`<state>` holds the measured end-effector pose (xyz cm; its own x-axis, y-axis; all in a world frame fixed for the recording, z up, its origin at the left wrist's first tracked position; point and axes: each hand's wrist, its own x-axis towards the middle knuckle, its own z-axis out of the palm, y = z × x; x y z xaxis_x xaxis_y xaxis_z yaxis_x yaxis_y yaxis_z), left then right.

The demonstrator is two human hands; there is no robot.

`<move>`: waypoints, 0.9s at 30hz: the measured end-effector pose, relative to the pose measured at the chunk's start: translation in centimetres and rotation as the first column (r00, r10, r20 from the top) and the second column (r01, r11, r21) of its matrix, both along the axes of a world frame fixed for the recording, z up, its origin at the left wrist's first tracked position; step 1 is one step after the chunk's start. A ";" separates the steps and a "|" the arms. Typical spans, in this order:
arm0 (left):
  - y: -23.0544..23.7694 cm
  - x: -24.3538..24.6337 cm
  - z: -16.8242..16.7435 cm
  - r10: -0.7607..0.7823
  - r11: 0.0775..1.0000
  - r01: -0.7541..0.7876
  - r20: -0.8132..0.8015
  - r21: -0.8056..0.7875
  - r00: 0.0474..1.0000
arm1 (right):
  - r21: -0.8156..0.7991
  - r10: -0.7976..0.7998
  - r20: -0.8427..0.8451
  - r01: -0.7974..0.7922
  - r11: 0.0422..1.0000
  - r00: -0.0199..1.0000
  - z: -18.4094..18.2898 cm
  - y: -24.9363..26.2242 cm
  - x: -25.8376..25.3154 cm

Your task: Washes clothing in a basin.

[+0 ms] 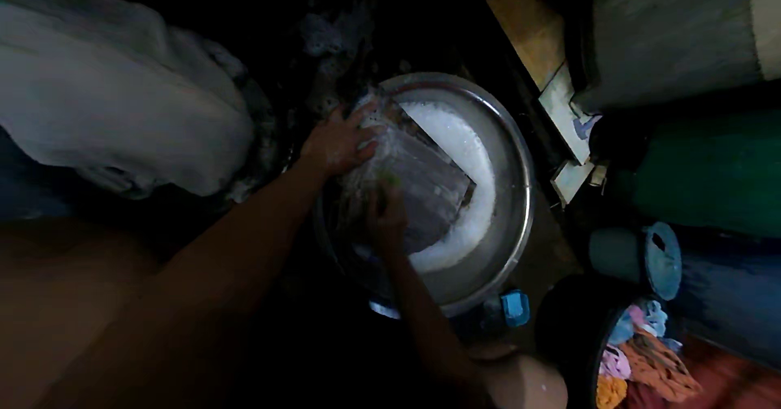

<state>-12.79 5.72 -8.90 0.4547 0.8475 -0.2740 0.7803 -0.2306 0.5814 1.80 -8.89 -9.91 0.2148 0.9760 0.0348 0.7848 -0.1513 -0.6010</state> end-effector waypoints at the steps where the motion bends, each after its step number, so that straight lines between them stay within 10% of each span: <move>1: -0.1 0.0 -0.3 -0.005 1.000 0.005 0.007 0.017 1.000 | -0.067 -0.074 0.043 0.077 0.995 0.996 -0.8 -0.6 3.7; 6: -0.2 0.2 -0.1 -0.008 1.000 0.008 0.002 0.013 1.000 | -0.297 -0.456 0.335 0.551 0.780 0.825 -1.9 0.6 14.3; 12: -0.1 -0.1 -0.6 0.001 1.000 -0.002 0.027 0.023 1.000 | -0.055 0.049 0.000 -0.049 0.997 0.999 0.2 1.3 0.8; 18: -0.4 0.3 0.0 0.000 1.000 0.000 -0.007 0.007 1.000 | -0.275 -0.464 0.389 0.581 0.766 0.796 -2.9 5.0 17.0; 23: -0.2 0.2 -0.6 0.000 1.000 0.000 -0.022 0.003 1.000 | -0.069 -0.102 0.175 0.115 0.991 0.979 0.1 5.3 2.0; 27: -0.1 0.2 -0.3 -0.004 1.000 0.004 -0.011 0.023 1.000 | -0.169 -0.075 0.206 0.111 0.979 0.976 -1.0 5.6 8.8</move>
<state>-12.57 5.58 -9.19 0.4553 0.8518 -0.2590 0.7855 -0.2473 0.5673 10.63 -3.32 -10.94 0.3114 0.9463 -0.0868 0.8623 -0.3198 -0.3926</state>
